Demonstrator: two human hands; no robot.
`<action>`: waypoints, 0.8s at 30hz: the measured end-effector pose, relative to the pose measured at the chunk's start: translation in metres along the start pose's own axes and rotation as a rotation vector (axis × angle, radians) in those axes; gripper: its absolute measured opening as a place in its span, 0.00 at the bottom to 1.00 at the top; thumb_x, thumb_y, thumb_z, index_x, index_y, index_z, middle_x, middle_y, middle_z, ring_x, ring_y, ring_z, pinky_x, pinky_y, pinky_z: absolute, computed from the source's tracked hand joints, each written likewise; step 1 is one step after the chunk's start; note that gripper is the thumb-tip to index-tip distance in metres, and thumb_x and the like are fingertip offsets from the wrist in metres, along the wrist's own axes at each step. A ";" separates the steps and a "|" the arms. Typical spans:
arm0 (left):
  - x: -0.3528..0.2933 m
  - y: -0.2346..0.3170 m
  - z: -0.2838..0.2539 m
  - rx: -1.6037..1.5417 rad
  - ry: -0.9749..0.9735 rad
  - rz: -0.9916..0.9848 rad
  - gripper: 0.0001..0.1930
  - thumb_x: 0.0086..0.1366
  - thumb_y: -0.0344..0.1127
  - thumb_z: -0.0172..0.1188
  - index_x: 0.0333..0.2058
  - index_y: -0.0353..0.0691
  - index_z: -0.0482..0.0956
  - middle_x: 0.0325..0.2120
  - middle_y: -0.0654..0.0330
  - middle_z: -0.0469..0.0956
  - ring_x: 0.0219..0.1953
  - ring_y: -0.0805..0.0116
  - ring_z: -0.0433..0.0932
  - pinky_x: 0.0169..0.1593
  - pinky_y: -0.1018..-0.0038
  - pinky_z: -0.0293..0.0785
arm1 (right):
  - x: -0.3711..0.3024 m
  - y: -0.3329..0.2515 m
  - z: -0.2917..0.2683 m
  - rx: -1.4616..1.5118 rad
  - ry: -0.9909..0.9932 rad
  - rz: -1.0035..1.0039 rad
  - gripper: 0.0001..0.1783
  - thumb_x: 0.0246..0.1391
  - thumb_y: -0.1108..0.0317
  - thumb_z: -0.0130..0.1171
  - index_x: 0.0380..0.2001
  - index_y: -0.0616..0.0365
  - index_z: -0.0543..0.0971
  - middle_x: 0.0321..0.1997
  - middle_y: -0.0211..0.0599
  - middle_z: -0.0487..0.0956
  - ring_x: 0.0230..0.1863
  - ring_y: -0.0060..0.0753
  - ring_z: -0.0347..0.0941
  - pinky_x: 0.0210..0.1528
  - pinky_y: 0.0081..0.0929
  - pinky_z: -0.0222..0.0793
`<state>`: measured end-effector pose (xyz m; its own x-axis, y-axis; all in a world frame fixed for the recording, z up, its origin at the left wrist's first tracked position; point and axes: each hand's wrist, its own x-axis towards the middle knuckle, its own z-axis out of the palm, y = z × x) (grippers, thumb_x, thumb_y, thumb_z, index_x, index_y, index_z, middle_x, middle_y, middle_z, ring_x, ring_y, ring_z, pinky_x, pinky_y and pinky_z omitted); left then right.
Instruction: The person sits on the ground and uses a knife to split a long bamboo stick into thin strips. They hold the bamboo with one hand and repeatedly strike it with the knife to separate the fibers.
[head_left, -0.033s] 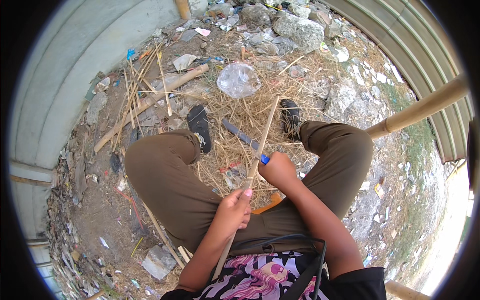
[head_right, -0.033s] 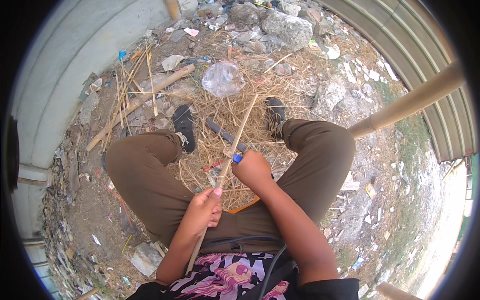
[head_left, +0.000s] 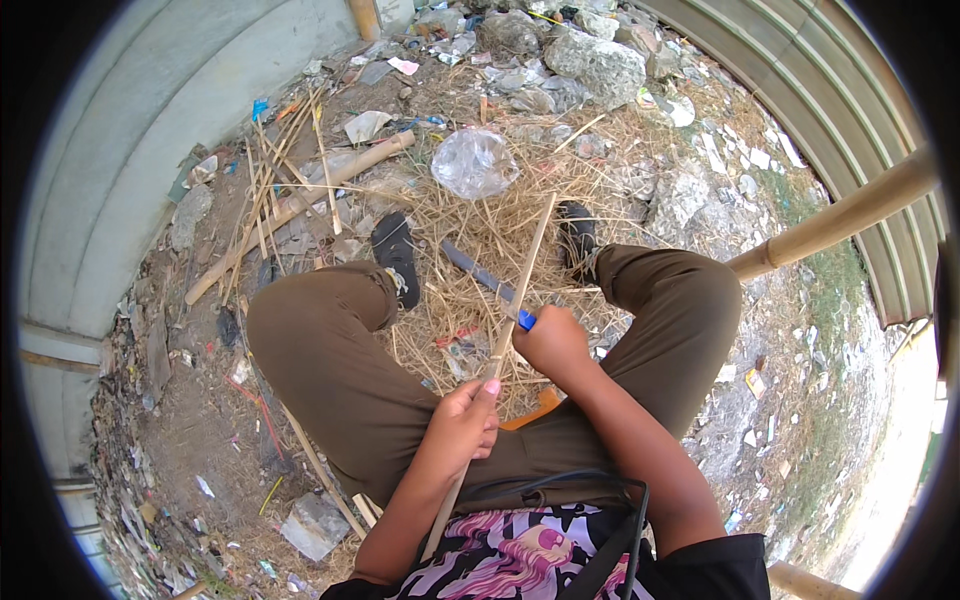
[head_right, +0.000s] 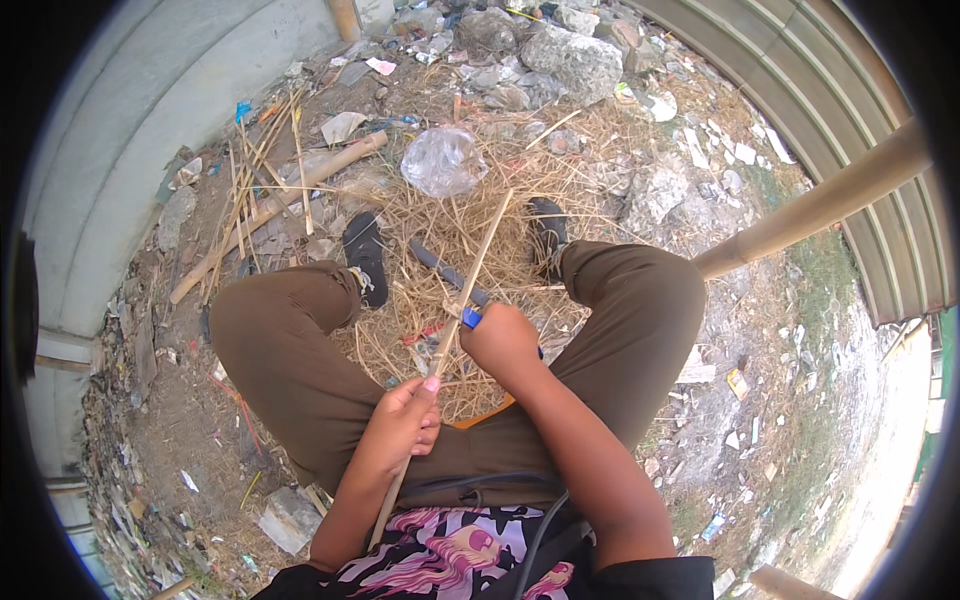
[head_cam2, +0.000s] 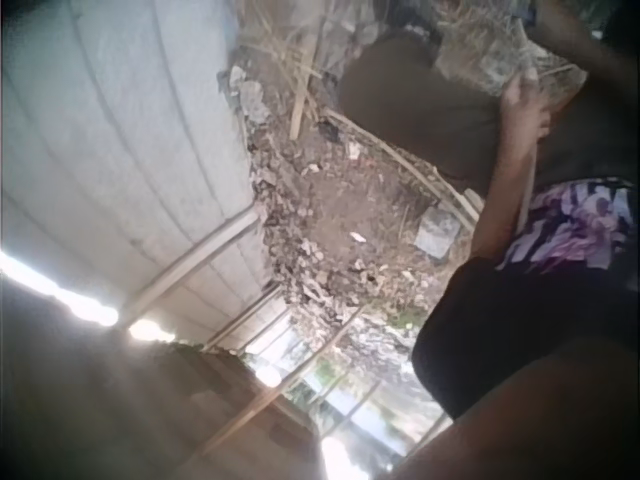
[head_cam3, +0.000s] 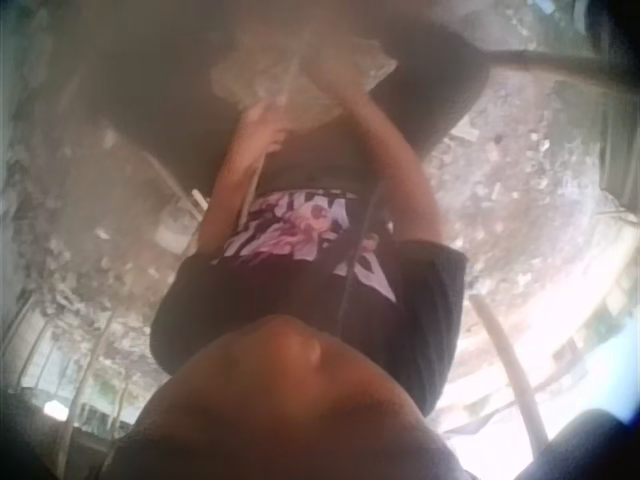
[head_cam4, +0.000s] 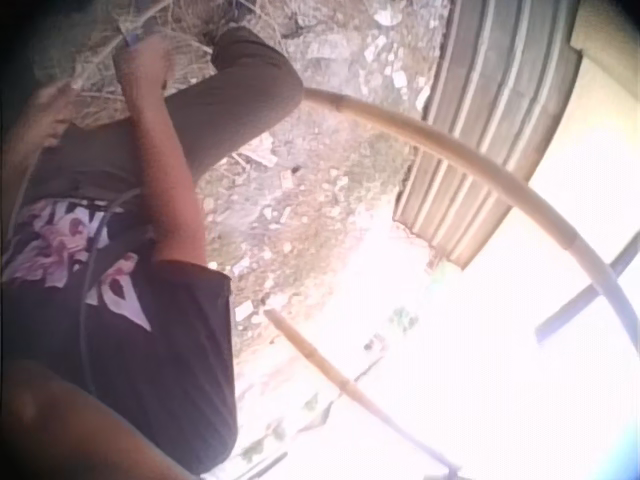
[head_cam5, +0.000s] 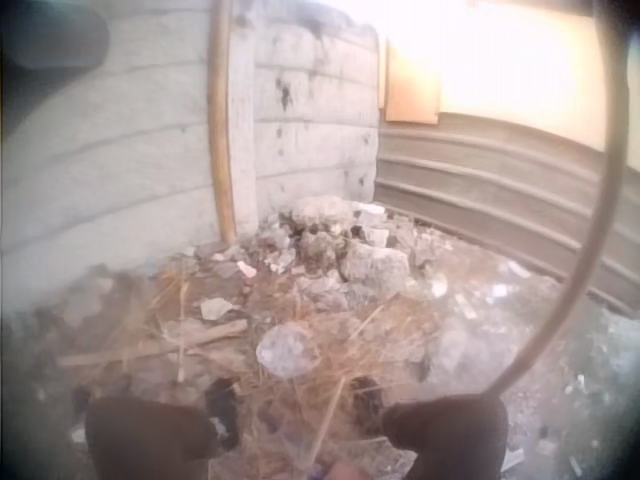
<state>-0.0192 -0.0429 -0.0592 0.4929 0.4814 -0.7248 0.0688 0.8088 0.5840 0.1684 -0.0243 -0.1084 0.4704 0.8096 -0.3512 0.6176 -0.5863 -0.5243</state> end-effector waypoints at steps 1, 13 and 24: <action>0.000 0.001 -0.002 -0.024 -0.019 0.007 0.14 0.75 0.48 0.52 0.33 0.46 0.66 0.17 0.73 0.60 0.14 0.85 0.56 0.15 0.85 0.50 | -0.003 -0.001 0.000 -0.046 -0.032 -0.085 0.16 0.48 0.56 0.62 0.24 0.61 0.82 0.26 0.57 0.81 0.32 0.58 0.81 0.39 0.48 0.77; 0.004 -0.002 -0.002 0.038 -0.002 0.020 0.17 0.75 0.49 0.51 0.31 0.47 0.64 0.18 0.73 0.60 0.14 0.86 0.55 0.15 0.84 0.50 | -0.031 0.003 0.002 -0.106 -0.348 -0.225 0.19 0.48 0.56 0.61 0.25 0.64 0.83 0.27 0.57 0.81 0.33 0.58 0.82 0.41 0.46 0.78; 0.006 -0.004 -0.003 0.072 0.023 0.001 0.17 0.75 0.51 0.50 0.33 0.47 0.63 0.19 0.72 0.60 0.15 0.85 0.56 0.16 0.84 0.50 | 0.004 0.014 0.011 0.023 -0.172 -0.053 0.15 0.46 0.60 0.61 0.34 0.60 0.84 0.24 0.56 0.80 0.31 0.57 0.81 0.38 0.46 0.76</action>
<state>-0.0195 -0.0426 -0.0671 0.4726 0.4903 -0.7323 0.1315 0.7824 0.6088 0.1716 -0.0288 -0.1260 0.3218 0.8336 -0.4490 0.6233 -0.5435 -0.5623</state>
